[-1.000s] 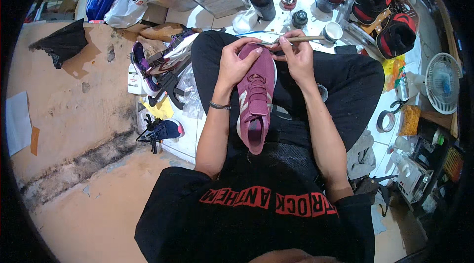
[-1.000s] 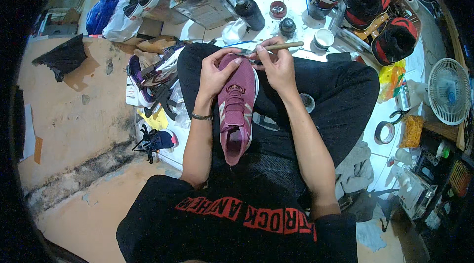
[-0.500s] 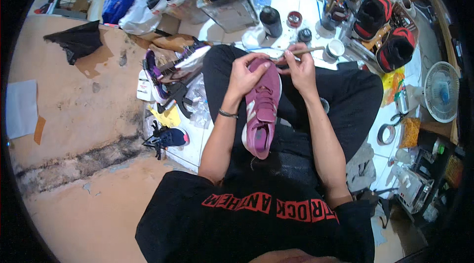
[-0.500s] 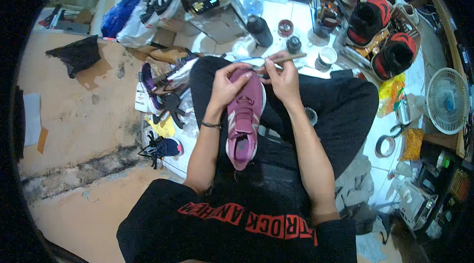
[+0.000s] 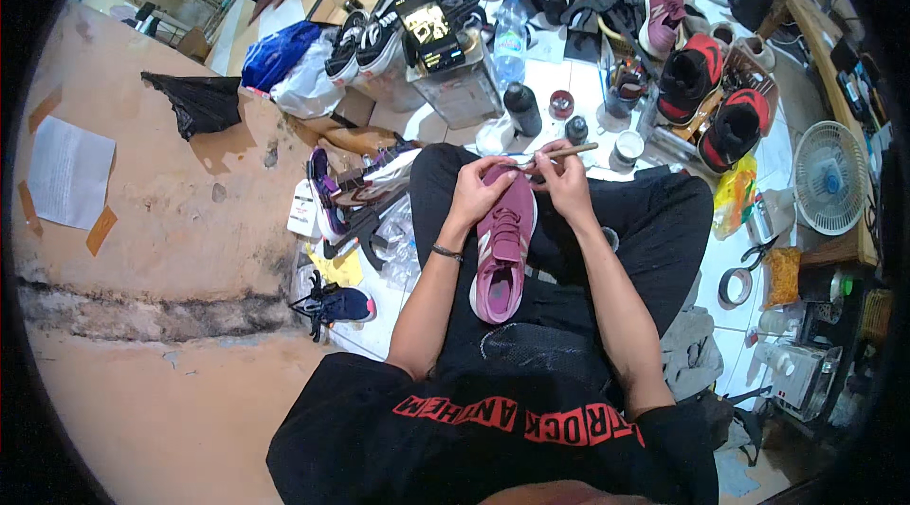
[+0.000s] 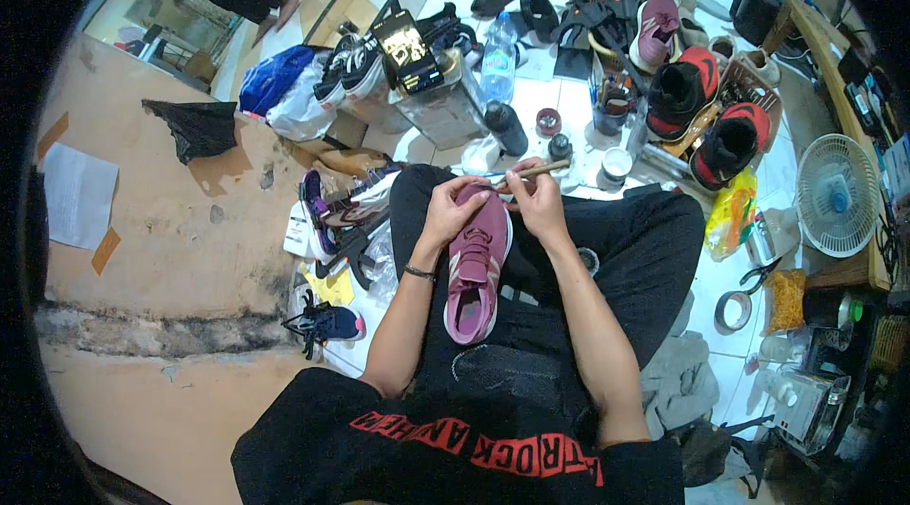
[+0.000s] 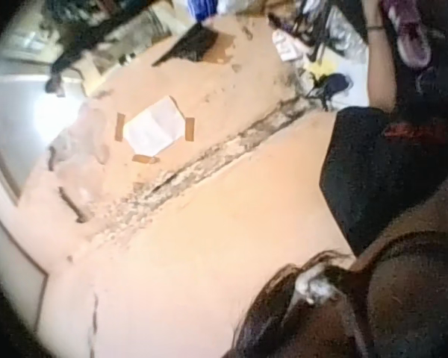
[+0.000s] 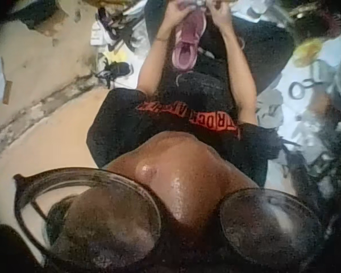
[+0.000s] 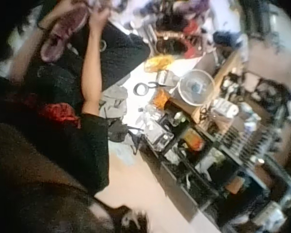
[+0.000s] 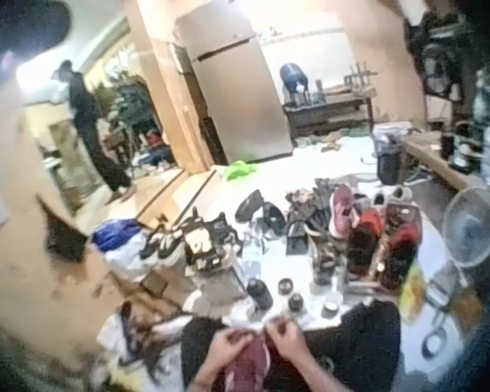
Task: Apply glue or paint to a sneaker using a small brush.
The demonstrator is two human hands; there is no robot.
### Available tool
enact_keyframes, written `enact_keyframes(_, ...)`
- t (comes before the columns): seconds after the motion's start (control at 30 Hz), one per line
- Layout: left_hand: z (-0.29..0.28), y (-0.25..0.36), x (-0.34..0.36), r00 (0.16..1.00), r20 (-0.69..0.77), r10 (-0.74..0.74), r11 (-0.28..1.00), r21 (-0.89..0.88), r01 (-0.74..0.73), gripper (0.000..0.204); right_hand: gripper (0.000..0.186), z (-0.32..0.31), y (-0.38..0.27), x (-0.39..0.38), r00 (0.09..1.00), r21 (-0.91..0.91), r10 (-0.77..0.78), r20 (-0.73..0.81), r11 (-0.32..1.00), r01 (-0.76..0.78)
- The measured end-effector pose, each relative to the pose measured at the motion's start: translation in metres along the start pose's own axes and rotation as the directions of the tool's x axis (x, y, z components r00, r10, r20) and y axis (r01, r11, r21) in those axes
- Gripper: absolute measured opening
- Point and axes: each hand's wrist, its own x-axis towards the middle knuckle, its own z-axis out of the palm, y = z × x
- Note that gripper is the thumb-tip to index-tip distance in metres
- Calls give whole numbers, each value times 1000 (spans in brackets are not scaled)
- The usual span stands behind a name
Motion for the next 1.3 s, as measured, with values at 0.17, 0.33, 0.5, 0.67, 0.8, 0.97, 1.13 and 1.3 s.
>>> enact_keyframes(0.17, 0, 1, -3, 999, -27, 43, 999, 16, -43, 28, 15, 1, -5, 4, 997, -102, -42, 60, 994, 48)
enact_keyframes(0.33, -1, 3, -6, 999, -39, -10, 1000, 29, 11, 27, 17, 2, 2, 0, 999, 21, -24, -26, 999, 24)
enact_keyframes(0.5, 1, 2, -6, 996, -39, 75, 996, 51, -73, 26, 17, -3, 11, -7, 997, 64, -52, -65, 996, 56)
enact_keyframes(0.67, 2, 5, -8, 999, -34, -13, 998, -69, 11, 23, 15, -2, 13, -10, 997, 212, -37, -74, 976, 52)
enact_keyframes(0.8, 1, 8, -7, 999, 1, -43, 992, -121, 43, 27, 15, 0, 12, -11, 996, 272, 17, -89, 962, 8)
enact_keyframes(0.97, 1, 9, -4, 998, 6, -70, 992, -106, 70, 27, 17, 0, 12, -10, 996, 108, -51, -69, 992, 58)
enact_keyframes(1.13, 2, 6, -1, 997, 15, -78, 988, -136, 79, 27, 19, -1, 7, -2, 999, -43, -47, -6, 998, 47)
enact_keyframes(1.3, 2, 6, 0, 997, 20, -72, 991, -112, 73, 26, 18, -2, -1, 2, 988, -217, -136, 75, 965, 149)
